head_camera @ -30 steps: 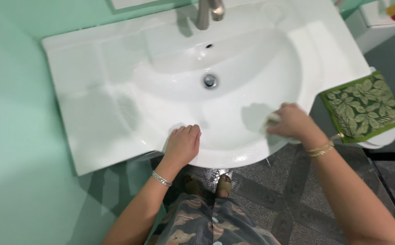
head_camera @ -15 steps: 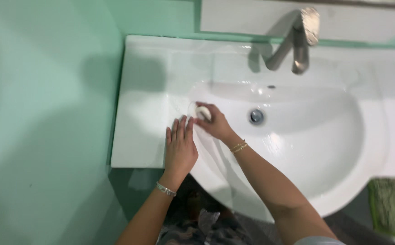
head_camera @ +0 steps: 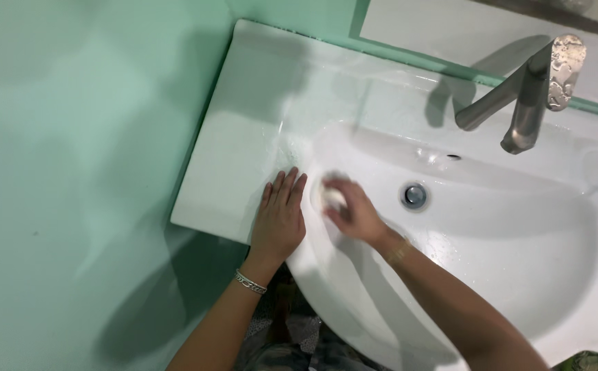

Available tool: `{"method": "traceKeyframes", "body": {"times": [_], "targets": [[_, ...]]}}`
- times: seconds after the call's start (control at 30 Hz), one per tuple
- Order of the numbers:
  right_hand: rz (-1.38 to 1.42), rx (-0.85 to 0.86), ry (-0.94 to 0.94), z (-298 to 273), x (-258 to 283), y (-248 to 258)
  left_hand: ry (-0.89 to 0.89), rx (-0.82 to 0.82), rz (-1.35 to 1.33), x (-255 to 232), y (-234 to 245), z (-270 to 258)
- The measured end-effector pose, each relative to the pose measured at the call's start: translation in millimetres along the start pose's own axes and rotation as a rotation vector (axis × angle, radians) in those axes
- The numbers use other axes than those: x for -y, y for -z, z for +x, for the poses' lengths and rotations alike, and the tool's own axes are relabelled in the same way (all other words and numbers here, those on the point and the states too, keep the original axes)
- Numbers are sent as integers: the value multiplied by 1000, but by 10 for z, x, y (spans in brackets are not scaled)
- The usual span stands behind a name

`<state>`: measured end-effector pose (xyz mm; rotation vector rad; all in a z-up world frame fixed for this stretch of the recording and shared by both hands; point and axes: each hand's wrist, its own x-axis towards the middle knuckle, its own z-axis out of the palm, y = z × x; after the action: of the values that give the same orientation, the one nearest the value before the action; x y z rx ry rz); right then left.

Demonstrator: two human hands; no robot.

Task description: The person cleans a bathroom sink and the surrounding counter using a sponge. They scrub the flat surface, the edges, and around the base of the faucet before rinsing the sponge under running water and continuing to scrub.

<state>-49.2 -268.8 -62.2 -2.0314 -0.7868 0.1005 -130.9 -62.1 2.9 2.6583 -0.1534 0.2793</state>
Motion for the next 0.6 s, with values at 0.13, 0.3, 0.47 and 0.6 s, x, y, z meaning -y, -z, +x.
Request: {"method": "traceKeyframes", "body": {"times": [0.13, 0.3, 0.47, 0.6], "targets": [[-297, -432, 144, 693, -139, -86, 10, 9, 10, -8, 4, 79], [-683, -369, 26, 218, -488, 113, -4, 49, 36, -5, 19, 96], [-346, 150, -537, -824, -436, 783, -8, 91, 57, -1, 0, 78], [107, 224, -444, -1062, 259, 318, -24, 90, 60, 4, 14, 130]]}}
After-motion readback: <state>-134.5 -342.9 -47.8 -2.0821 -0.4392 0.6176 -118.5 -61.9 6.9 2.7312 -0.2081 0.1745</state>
